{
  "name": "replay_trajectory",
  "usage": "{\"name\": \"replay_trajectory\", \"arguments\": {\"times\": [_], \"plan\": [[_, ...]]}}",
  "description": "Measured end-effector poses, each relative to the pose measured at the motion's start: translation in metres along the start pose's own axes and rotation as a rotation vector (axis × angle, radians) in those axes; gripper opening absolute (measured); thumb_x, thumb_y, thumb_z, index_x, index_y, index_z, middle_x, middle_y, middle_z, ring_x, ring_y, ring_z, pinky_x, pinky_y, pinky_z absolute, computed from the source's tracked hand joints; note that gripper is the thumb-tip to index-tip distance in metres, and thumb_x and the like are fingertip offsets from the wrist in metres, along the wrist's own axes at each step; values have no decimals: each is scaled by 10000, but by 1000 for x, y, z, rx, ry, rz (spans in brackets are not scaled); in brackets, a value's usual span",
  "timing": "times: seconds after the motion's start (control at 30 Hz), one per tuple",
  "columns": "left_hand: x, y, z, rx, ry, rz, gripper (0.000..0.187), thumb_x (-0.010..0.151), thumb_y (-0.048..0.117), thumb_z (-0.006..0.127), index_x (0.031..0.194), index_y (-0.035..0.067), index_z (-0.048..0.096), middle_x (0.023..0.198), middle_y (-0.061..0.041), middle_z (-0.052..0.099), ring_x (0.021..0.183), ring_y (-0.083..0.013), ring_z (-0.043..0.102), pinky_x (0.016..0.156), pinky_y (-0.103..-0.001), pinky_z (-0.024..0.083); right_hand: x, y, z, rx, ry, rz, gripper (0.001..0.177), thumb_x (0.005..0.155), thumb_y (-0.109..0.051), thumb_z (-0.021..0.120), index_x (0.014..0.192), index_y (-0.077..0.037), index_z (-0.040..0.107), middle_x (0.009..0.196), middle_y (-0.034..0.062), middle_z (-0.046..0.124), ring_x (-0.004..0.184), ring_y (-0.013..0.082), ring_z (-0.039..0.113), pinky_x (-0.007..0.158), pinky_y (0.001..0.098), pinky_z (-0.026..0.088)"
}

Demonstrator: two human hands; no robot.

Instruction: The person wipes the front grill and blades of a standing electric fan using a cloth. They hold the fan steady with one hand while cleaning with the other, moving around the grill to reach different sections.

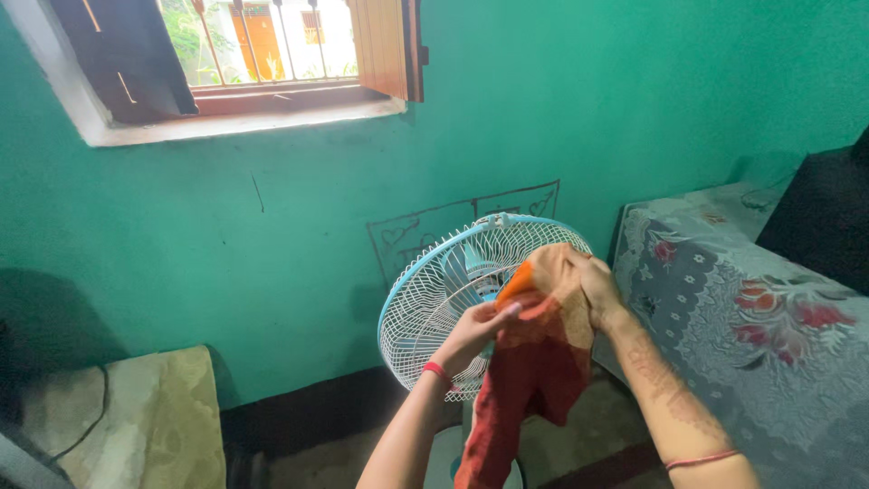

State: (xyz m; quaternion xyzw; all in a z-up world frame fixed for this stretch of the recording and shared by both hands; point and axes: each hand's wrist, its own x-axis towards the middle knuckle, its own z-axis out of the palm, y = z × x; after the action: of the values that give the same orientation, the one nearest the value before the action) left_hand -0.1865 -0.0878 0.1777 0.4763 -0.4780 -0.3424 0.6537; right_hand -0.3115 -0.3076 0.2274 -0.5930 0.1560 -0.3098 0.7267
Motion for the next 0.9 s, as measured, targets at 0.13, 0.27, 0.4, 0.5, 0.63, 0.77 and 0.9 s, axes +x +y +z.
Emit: {"name": "replay_trajectory", "arguments": {"times": [0.13,0.27,0.4,0.5,0.63,0.77,0.9], "plan": [[3,10,-8,-125,127,55,464,1027,350,654,1360,28,677,1097,46,693,940,-47,579,794,-213,473,-7,4,-7,-751,239,-332,673,844,-483,741,1324,-30,608,1136,131,667,1009,236,677,844,408,565],[5,21,8,-250,117,90,430,995,331,620,1335,68,638,1167,38,711,1046,-36,658,908,-211,540,-37,-13,31,-428,-341,-168,734,884,-479,677,1495,-188,392,1289,-21,680,1216,59,600,1024,265,448],[9,29,14,-404,100,161,361,1043,319,595,1246,29,665,1109,-31,724,986,-87,685,850,-248,553,-52,-11,58,-355,-586,0,540,905,-353,742,1286,16,641,1133,115,744,1052,180,700,961,348,560],[8,29,12,-448,168,171,347,1034,322,568,1162,24,693,1058,-51,749,953,-110,708,839,-253,569,-53,-8,59,-364,-517,2,457,896,-280,737,1240,13,669,1122,90,747,1032,165,699,926,347,568],[33,6,20,-399,430,288,349,1150,310,588,1151,-7,733,930,-22,668,785,-81,541,666,-244,422,-57,2,72,-96,-303,-132,355,889,-189,695,1194,-8,692,1105,63,757,1000,143,710,909,310,566],[53,-16,49,238,646,457,299,1054,309,617,1096,17,665,953,-62,676,891,-186,590,777,-337,478,-48,12,73,166,-52,-201,199,990,-131,633,1114,13,692,1018,57,726,913,129,691,818,278,545],[51,-1,62,710,843,356,374,908,319,724,1094,39,560,1016,-111,624,983,-299,564,817,-430,441,-27,25,57,257,-36,-277,103,967,-110,668,1014,-18,670,926,69,707,813,149,683,735,285,553]]}}
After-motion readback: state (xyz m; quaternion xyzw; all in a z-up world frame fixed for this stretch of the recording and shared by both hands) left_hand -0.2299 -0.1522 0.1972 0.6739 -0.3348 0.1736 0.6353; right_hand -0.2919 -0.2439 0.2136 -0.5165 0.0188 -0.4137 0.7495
